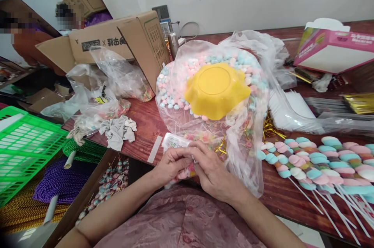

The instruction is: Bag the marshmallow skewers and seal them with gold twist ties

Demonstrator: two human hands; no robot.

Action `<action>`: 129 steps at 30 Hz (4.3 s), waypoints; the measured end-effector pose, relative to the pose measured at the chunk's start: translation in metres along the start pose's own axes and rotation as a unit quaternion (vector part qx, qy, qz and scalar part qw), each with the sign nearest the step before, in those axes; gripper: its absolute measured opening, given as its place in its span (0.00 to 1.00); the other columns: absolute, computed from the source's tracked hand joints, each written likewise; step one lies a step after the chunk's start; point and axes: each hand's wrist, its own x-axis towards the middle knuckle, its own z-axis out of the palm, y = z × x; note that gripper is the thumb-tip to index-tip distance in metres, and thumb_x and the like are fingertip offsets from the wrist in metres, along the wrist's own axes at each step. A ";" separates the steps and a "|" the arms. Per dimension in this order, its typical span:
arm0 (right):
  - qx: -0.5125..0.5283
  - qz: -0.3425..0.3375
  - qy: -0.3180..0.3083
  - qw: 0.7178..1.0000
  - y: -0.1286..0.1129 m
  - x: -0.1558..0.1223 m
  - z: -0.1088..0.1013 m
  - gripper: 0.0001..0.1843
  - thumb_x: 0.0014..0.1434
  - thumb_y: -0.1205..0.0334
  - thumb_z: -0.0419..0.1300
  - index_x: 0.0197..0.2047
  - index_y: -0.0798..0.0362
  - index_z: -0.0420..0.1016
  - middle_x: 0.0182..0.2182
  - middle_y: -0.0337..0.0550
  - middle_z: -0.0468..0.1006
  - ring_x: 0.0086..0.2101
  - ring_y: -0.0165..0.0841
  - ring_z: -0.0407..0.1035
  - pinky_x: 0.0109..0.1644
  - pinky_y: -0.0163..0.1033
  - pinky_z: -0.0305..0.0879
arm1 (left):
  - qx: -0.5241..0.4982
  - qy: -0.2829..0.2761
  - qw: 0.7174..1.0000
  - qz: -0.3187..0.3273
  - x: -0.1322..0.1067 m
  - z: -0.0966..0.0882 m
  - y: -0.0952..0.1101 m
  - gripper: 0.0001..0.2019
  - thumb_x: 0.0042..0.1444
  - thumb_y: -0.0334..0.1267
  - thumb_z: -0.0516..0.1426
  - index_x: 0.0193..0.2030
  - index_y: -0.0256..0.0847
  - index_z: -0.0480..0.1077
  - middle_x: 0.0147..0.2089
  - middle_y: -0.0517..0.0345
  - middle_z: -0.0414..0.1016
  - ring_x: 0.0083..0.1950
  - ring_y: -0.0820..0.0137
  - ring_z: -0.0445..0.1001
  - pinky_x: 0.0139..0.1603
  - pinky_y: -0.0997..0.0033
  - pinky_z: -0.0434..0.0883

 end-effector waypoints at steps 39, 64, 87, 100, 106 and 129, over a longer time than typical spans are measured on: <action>0.143 0.057 0.246 0.957 0.026 0.015 0.033 0.10 0.59 0.69 0.63 0.38 0.44 0.82 0.51 0.44 0.76 0.44 0.36 0.72 0.48 0.45 0.68 | -0.167 -0.031 0.985 0.018 0.005 -0.015 -0.011 0.23 0.46 0.54 0.67 0.26 0.35 0.68 0.26 0.60 0.70 0.23 0.76 0.69 0.24 0.77 0.64; -0.345 -0.176 -0.013 0.922 -0.010 0.016 0.011 0.15 0.67 0.69 0.53 0.52 0.52 0.76 0.48 0.49 0.80 0.53 0.45 0.65 0.54 0.55 0.51 | 0.150 -0.107 0.983 0.014 -0.019 -0.042 0.006 0.12 0.57 0.40 0.51 0.24 0.40 0.61 0.22 0.63 0.62 0.21 0.76 0.61 0.25 0.74 0.63; -0.041 0.180 -0.017 0.983 -0.004 -0.025 0.020 0.10 0.66 0.66 0.55 0.35 0.52 0.77 0.32 0.39 0.79 0.35 0.31 0.72 0.44 0.38 0.65 | 0.514 -0.038 0.787 0.338 -0.018 -0.020 -0.017 0.15 0.65 0.30 0.47 0.33 0.37 0.72 0.32 0.53 0.72 0.33 0.70 0.67 0.35 0.71 0.64; -0.304 0.198 0.077 0.929 0.041 -0.033 -0.005 0.11 0.65 0.62 0.57 0.32 0.51 0.78 0.34 0.45 0.78 0.38 0.38 0.69 0.41 0.42 0.61 | -0.066 0.073 0.995 0.013 -0.002 -0.015 -0.008 0.14 0.47 0.46 0.65 0.25 0.36 0.74 0.23 0.61 0.69 0.22 0.78 0.63 0.25 0.77 0.64; -0.256 0.203 0.111 0.939 0.043 -0.020 0.001 0.11 0.64 0.63 0.56 0.30 0.51 0.76 0.31 0.43 0.76 0.35 0.37 0.68 0.40 0.42 0.60 | -0.047 0.030 0.998 0.014 -0.005 -0.018 -0.020 0.16 0.49 0.50 0.66 0.32 0.36 0.79 0.27 0.60 0.70 0.26 0.78 0.66 0.30 0.77 0.68; -0.137 0.262 0.144 0.945 0.048 -0.021 -0.006 0.06 0.58 0.58 0.62 0.32 0.49 0.78 0.32 0.42 0.78 0.35 0.38 0.69 0.41 0.43 0.60 | -0.108 0.073 0.991 0.014 0.002 -0.015 -0.018 0.12 0.47 0.44 0.64 0.24 0.35 0.74 0.22 0.62 0.68 0.20 0.81 0.62 0.22 0.79 0.62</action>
